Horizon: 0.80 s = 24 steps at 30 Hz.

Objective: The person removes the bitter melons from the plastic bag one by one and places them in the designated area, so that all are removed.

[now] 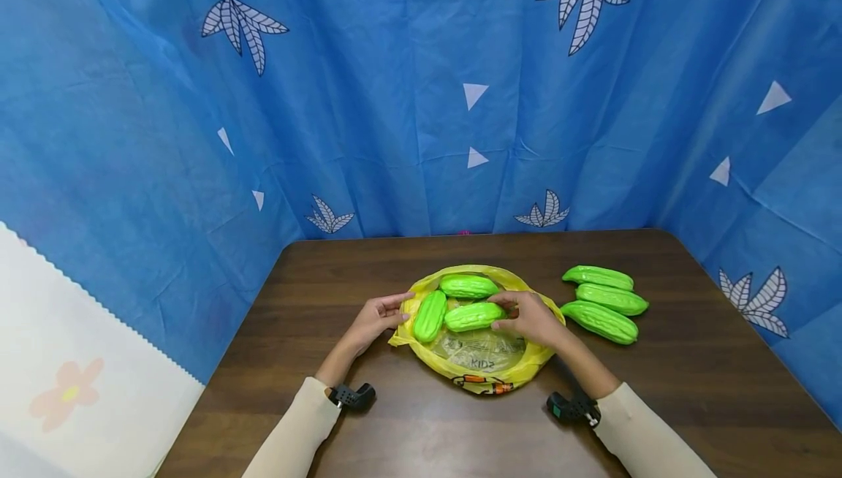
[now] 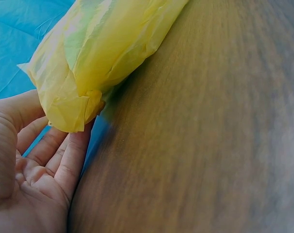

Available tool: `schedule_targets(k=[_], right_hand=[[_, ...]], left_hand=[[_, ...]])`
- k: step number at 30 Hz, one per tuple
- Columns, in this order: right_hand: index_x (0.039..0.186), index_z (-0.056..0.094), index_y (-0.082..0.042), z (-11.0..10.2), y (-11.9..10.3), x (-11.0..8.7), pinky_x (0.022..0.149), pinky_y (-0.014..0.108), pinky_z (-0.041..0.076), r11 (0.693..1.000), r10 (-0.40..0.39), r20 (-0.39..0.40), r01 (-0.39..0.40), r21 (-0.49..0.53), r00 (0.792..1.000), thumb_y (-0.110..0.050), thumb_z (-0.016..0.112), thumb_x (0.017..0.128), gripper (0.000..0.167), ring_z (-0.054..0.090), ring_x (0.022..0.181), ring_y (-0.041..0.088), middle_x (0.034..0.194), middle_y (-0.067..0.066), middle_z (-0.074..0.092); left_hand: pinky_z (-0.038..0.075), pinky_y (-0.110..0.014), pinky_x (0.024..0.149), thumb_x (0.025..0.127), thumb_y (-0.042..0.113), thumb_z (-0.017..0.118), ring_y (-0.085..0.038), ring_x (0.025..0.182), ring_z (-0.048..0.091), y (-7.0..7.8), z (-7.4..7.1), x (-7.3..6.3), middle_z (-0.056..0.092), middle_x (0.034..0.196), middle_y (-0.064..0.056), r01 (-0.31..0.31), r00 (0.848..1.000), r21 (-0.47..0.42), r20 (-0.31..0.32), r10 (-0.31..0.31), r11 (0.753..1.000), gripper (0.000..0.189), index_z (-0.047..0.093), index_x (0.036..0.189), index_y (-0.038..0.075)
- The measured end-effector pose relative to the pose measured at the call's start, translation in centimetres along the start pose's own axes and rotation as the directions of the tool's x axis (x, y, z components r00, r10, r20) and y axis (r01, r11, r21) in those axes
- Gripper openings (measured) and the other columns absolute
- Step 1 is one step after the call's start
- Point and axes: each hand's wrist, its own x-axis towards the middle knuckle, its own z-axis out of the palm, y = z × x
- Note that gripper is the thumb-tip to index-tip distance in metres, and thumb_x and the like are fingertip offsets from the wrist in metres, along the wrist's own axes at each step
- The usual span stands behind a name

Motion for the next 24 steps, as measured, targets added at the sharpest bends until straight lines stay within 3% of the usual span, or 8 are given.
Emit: schedule_targets(k=[14, 24], right_hand=[[0.128, 0.069, -0.007, -0.11, -0.03, 0.01, 0.084, 0.039, 0.057, 1.0, -0.015, 0.013, 0.015, -0.017, 1.0, -0.007, 0.082, 0.085, 0.044, 0.063, 0.109, 0.028, 0.122, 0.01, 0.068], [0.127, 0.07, -0.01, -0.37, -0.03, -0.23, 0.084, 0.037, 0.057, 0.999, -0.025, 0.022, 0.026, -0.038, 0.999, -0.014, 0.082, 0.087, 0.042, 0.063, 0.106, 0.026, 0.12, 0.007, 0.069]], left_hand=[[0.058, -0.024, 0.075, 0.097, 0.008, 0.068, -0.012, 0.087, 0.067, 0.0, 0.01, 0.03, 0.063, 0.132, -0.021, -0.028, 1.0, -0.011, 0.002, 0.028, 1.0, 0.048, 0.056, 0.143, -0.001], [0.058, -0.025, 0.074, 0.097, 0.008, 0.068, -0.011, 0.086, 0.067, 0.0, 0.11, -0.05, 0.066, 0.129, -0.019, -0.006, 1.0, -0.011, 0.0, 0.006, 1.0, 0.048, 0.057, 0.143, 0.002]])
